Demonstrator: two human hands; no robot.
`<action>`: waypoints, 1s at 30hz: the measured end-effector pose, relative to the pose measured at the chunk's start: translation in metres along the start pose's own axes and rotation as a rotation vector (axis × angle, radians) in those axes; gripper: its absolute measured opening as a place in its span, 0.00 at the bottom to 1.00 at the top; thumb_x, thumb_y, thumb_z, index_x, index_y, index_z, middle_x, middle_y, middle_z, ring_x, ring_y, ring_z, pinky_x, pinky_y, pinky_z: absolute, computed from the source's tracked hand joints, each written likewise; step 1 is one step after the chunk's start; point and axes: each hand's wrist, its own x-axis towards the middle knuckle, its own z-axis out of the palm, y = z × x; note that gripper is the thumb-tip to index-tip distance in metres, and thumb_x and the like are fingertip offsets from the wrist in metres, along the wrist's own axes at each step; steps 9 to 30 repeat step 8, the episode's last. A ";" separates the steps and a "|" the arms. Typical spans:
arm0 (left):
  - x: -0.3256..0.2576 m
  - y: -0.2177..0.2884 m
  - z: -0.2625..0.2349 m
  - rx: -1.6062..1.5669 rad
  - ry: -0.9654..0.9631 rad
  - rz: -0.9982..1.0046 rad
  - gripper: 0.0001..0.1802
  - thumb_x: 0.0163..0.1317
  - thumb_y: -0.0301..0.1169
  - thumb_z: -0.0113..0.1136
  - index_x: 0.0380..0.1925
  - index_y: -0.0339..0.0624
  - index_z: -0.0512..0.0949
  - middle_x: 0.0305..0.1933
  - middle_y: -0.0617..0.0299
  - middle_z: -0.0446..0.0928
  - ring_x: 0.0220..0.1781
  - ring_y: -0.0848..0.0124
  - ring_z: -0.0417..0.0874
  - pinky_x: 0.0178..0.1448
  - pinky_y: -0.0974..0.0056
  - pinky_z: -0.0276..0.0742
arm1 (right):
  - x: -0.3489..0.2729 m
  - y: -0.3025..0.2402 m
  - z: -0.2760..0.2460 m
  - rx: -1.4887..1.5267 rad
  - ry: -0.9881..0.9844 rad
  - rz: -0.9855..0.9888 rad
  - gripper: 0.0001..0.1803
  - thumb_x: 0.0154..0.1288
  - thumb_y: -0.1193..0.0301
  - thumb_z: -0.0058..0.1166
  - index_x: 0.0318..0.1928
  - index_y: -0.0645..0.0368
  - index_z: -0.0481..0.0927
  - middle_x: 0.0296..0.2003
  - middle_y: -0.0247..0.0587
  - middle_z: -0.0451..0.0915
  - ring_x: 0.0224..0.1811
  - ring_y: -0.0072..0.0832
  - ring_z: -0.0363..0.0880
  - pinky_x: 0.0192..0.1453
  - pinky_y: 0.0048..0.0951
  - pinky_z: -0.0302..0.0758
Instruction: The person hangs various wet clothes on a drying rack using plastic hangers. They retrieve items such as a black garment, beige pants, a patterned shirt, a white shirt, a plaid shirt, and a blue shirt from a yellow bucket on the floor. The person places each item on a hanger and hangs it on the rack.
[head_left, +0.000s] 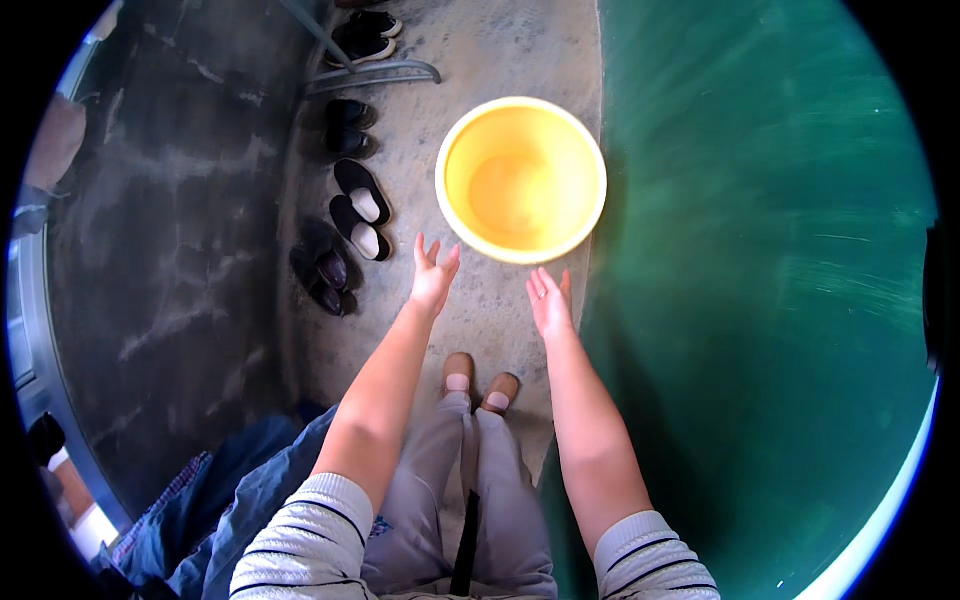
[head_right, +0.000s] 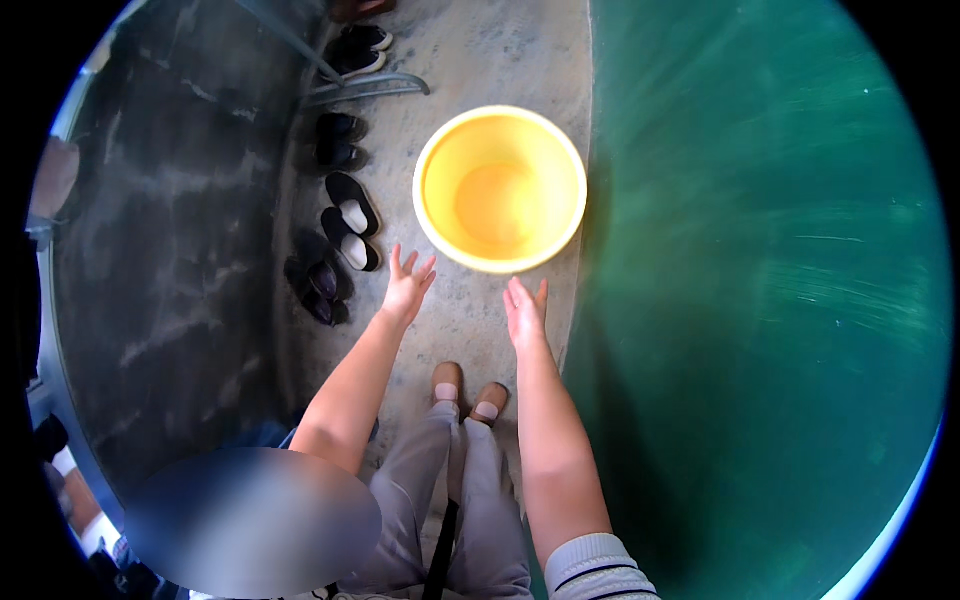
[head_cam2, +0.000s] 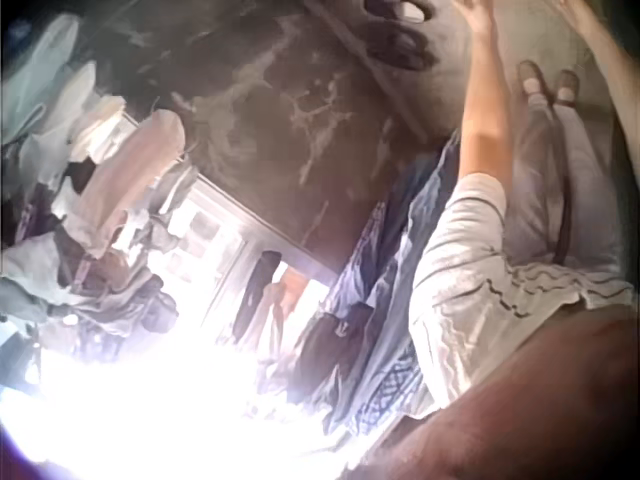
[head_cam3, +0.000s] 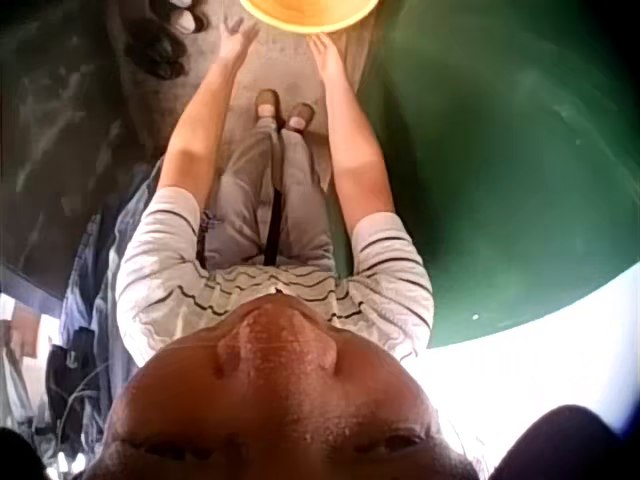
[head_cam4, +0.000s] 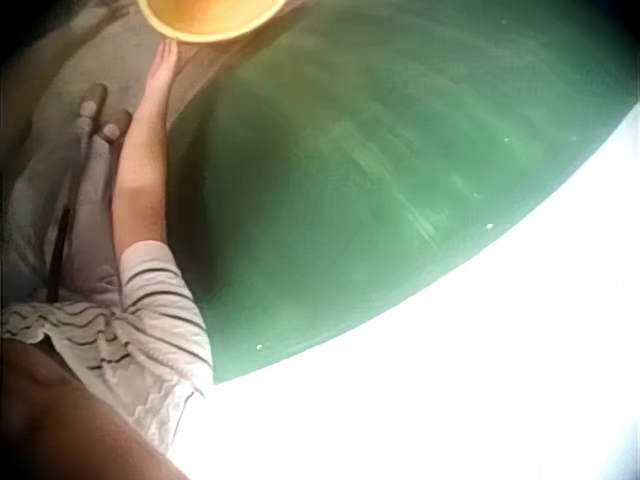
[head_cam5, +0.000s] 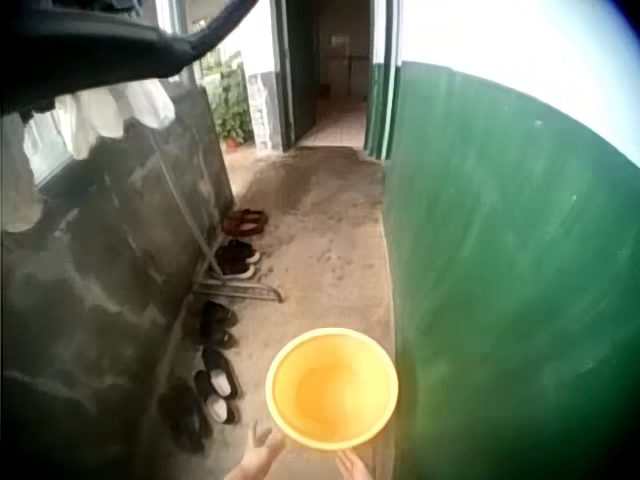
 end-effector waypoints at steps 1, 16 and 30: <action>-0.006 0.008 0.016 0.027 -0.018 -0.018 0.52 0.66 0.23 0.59 0.76 0.58 0.33 0.77 0.47 0.53 0.73 0.55 0.64 0.74 0.50 0.64 | 0.003 -0.011 0.004 -0.123 0.004 -0.051 0.55 0.68 0.72 0.58 0.78 0.40 0.29 0.75 0.54 0.47 0.76 0.43 0.55 0.73 0.47 0.63; -0.066 -0.029 0.042 0.690 -0.299 0.067 0.39 0.61 0.37 0.64 0.72 0.53 0.60 0.78 0.48 0.53 0.80 0.54 0.52 0.79 0.48 0.50 | -0.125 -0.039 -0.006 -0.410 -0.030 -0.024 0.53 0.64 0.65 0.62 0.79 0.44 0.38 0.78 0.46 0.41 0.77 0.42 0.52 0.73 0.49 0.62; -0.066 -0.029 0.042 0.690 -0.299 0.067 0.39 0.61 0.37 0.64 0.72 0.53 0.60 0.78 0.48 0.53 0.80 0.54 0.52 0.79 0.48 0.50 | -0.125 -0.039 -0.006 -0.410 -0.030 -0.024 0.53 0.64 0.65 0.62 0.79 0.44 0.38 0.78 0.46 0.41 0.77 0.42 0.52 0.73 0.49 0.62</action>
